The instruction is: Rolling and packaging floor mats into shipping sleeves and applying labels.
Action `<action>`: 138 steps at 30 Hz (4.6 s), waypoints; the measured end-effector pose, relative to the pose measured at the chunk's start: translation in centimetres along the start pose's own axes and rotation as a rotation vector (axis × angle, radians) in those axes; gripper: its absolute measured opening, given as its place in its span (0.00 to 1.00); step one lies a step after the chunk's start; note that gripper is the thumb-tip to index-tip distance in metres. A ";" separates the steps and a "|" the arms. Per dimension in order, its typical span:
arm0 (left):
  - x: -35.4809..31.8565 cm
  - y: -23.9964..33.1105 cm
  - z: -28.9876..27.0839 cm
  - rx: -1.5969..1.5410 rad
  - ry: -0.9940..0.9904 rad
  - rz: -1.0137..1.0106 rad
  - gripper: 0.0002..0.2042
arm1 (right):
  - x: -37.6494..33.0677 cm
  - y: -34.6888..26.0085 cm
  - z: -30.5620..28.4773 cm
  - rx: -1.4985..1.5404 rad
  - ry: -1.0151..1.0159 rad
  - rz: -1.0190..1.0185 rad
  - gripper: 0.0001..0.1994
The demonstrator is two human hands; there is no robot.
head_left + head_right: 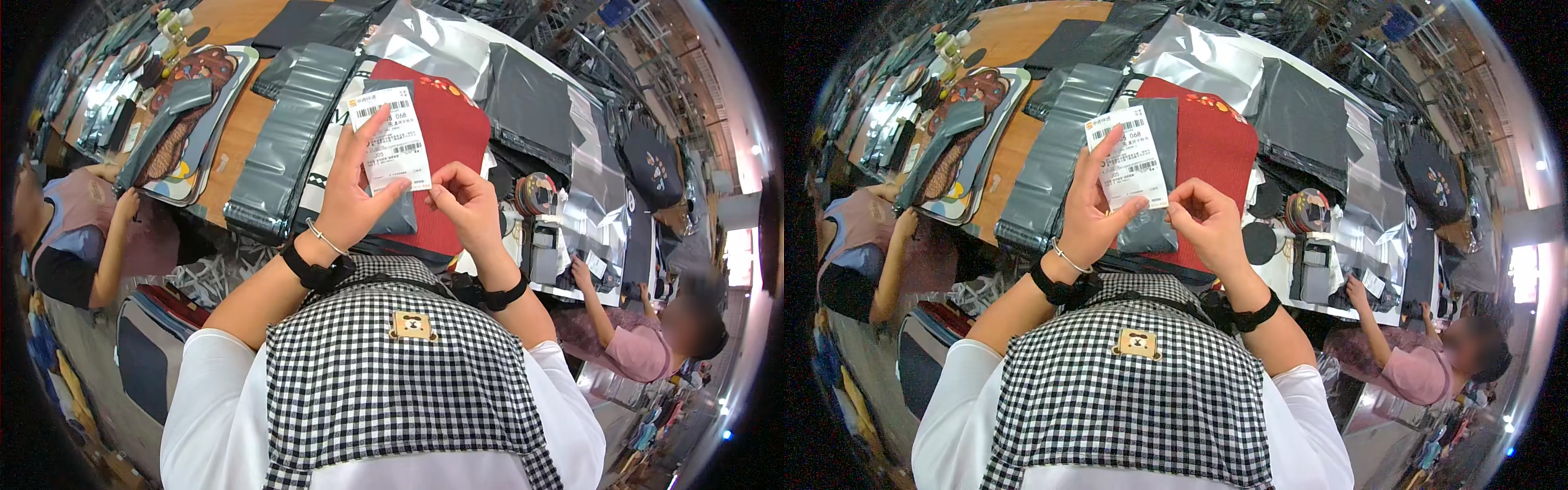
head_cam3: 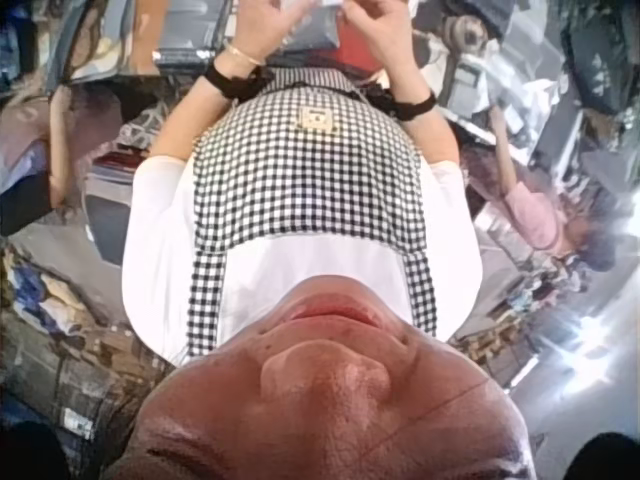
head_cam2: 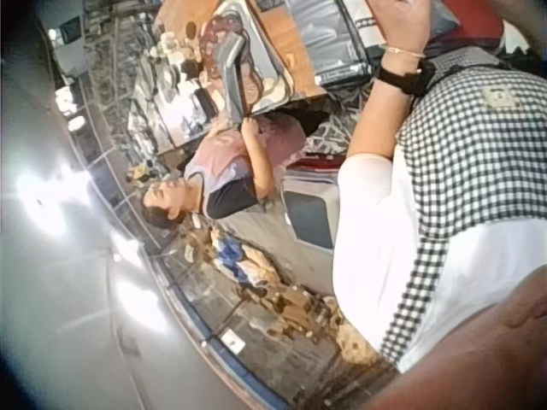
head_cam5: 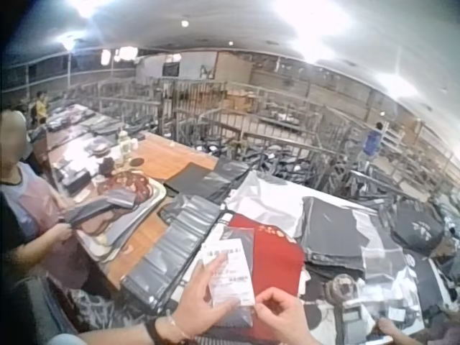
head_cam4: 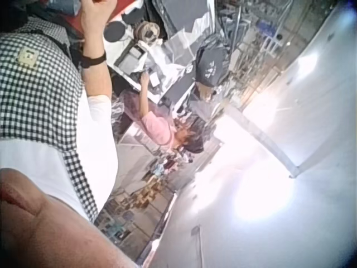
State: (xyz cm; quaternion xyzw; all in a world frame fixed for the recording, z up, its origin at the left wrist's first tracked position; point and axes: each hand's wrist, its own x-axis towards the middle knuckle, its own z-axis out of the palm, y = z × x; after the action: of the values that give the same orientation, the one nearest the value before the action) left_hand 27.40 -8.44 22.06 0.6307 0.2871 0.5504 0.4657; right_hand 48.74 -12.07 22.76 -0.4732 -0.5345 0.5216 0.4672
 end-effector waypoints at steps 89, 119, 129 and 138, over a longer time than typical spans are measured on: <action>-22.9 -11.5 -18.1 0.931 0.619 -0.403 0.25 | 24.9 1.1 -1.3 -1.094 -0.085 -0.860 0.05; -5.2 -19.9 -2.2 0.773 -0.944 -0.075 0.43 | 6.1 32.1 -26.7 -0.749 0.688 0.205 0.17; -9.3 -18.6 -2.5 0.961 -0.780 -0.004 0.28 | 5.3 26.2 -22.2 -0.542 0.743 0.297 0.10; -9.6 -19.5 -2.0 1.219 -0.844 0.029 0.31 | -11.5 27.8 -23.3 -0.120 0.788 0.775 0.20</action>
State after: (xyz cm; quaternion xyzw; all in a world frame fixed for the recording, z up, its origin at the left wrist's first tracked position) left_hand 26.22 -8.50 0.28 0.9390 0.3299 0.0101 0.0963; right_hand 73.74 -20.58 -4.63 -0.8203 -0.1351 0.4073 0.3780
